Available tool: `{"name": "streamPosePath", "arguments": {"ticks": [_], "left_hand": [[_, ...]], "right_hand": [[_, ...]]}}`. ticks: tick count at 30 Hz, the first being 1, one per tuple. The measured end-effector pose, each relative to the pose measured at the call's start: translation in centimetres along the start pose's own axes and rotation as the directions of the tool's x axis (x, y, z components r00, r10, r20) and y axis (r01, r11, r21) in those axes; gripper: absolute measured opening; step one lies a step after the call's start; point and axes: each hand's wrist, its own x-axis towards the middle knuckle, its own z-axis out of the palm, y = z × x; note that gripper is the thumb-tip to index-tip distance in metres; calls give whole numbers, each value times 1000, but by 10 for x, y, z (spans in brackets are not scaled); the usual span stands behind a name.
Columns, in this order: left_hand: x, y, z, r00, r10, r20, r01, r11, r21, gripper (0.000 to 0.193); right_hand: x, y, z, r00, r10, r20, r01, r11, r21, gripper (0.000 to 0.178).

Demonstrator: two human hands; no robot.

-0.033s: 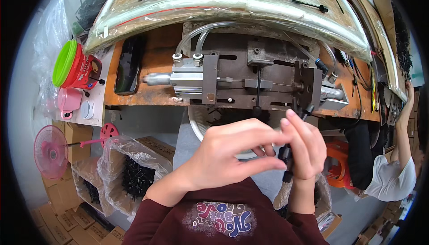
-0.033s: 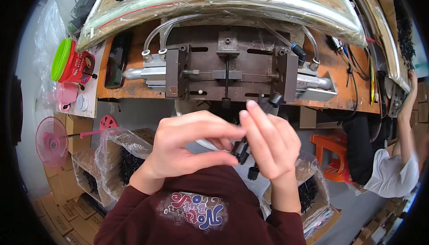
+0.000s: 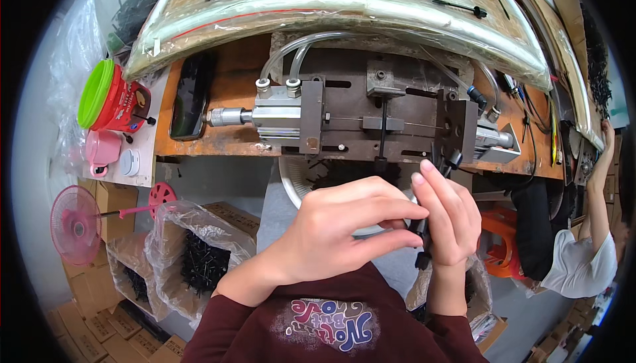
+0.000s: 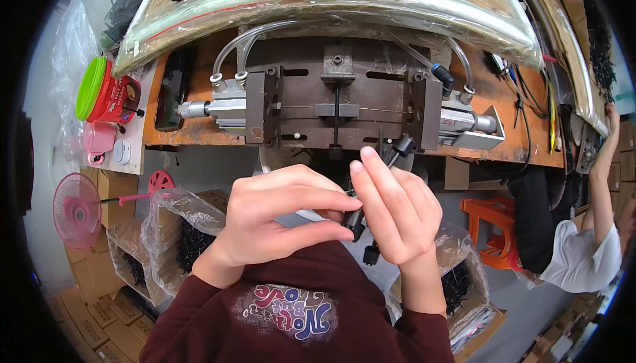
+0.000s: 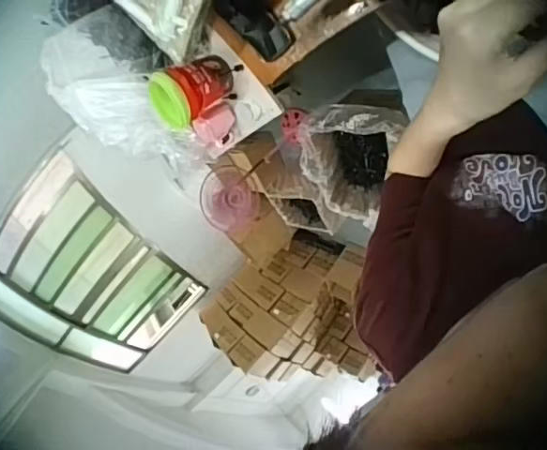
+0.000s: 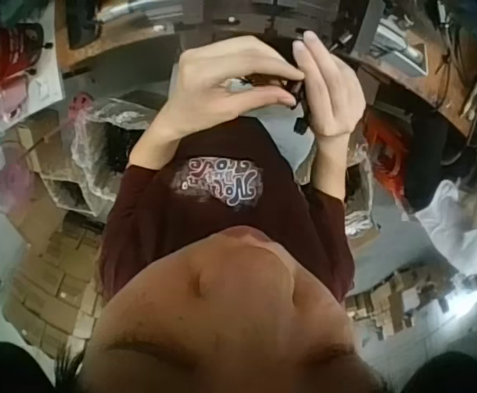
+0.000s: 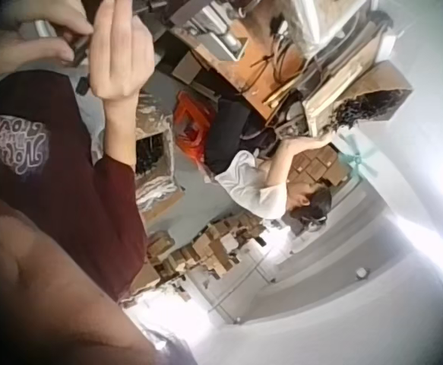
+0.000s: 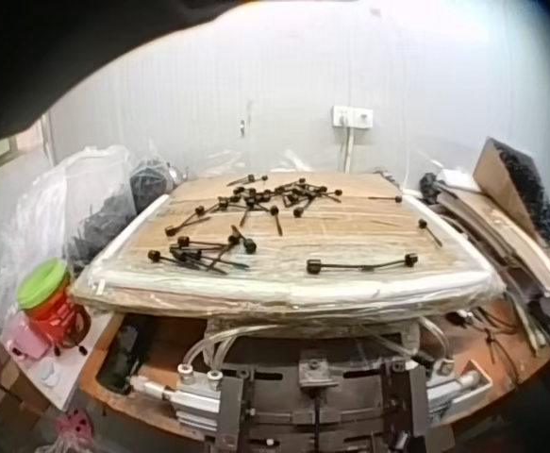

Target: Assembling small black plastic components using a workbench machine.

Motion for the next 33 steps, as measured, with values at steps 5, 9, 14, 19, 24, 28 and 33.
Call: {"name": "streamPosePath", "arguments": {"ticks": [5, 9, 14, 19, 24, 28, 33], "left_hand": [[-6, 3, 0, 992, 65, -108, -38, 971, 236, 38], [-5, -17, -2, 987, 141, -77, -71, 814, 576, 34], [-2, -36, 5, 987, 156, 42, -129, 602, 788, 26], [6, -39, 4, 989, 128, 77, -133, 517, 846, 23], [5, -40, 3, 995, 71, 68, -95, 535, 840, 21], [6, -35, 1, 998, 55, 27, -58, 693, 719, 30], [0, -17, 5, 997, 72, 3, -71, 990, 119, 40]], "right_hand": [[2, 9, 7, 999, 10, -48, -11, 1000, -28, 27], [-16, 11, 8, 966, 230, -122, -213, 967, 141, 32], [-18, 3, 2, 872, 470, -138, -347, 792, 502, 23], [-12, 1, -8, 783, 614, -100, -429, 649, 628, 18], [-10, -2, -16, 646, 752, 132, -437, 222, 871, 19], [-13, 1, -14, 597, 729, 335, -347, -142, 927, 18], [-11, -5, -9, 580, 588, 563, -300, -489, 819, 14]]}}
